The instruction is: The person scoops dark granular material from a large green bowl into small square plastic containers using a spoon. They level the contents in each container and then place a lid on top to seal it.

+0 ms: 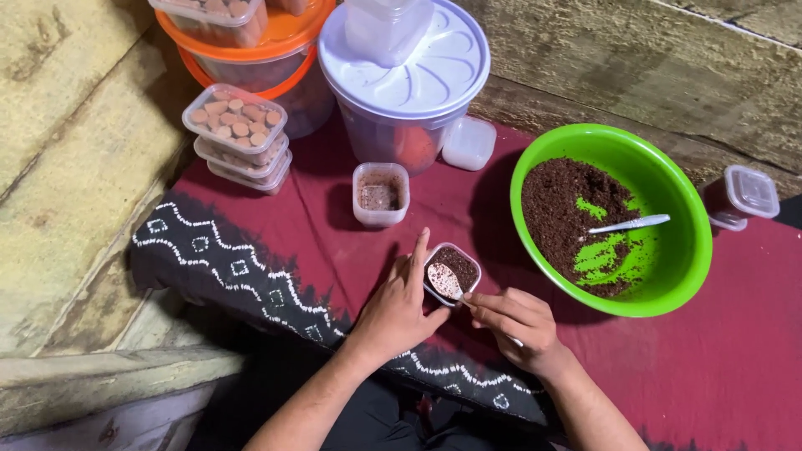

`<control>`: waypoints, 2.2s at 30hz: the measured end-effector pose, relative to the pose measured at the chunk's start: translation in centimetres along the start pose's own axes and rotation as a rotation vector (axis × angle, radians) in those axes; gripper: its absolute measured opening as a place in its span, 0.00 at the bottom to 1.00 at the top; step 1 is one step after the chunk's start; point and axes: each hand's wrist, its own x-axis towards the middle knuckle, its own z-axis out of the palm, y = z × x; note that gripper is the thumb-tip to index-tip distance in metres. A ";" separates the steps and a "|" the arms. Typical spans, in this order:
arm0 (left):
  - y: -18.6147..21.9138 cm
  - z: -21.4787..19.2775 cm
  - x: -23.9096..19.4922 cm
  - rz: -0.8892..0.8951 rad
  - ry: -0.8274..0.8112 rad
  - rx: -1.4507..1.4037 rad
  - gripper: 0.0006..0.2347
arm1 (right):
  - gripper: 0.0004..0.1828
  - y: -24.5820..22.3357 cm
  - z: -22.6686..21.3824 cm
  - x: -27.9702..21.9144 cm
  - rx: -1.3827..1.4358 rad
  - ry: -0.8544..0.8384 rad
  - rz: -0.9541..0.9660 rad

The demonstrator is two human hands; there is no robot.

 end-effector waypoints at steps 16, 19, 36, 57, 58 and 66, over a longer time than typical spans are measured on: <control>-1.0 0.4 -0.1 0.214 0.117 0.001 0.50 | 0.05 -0.5 -0.4 0.1 -0.067 0.034 -0.047; -0.8 0.3 -0.2 0.138 0.087 -0.020 0.49 | 0.05 -0.7 -0.8 0.1 -0.089 0.056 -0.073; -1.1 0.9 -0.3 0.155 0.143 -0.109 0.47 | 0.06 -0.7 -1.4 -0.5 -0.079 0.043 -0.099; -0.9 0.7 -0.4 0.219 0.112 -0.022 0.48 | 0.03 -0.4 0.5 0.5 -0.020 0.181 -0.104; -1.0 0.6 -0.4 0.215 0.115 -0.028 0.48 | 0.03 -0.4 0.4 0.9 -0.017 0.174 -0.105; -0.5 0.1 -0.6 0.230 0.088 -0.107 0.49 | 0.02 -0.9 -0.4 1.6 0.020 0.116 -0.056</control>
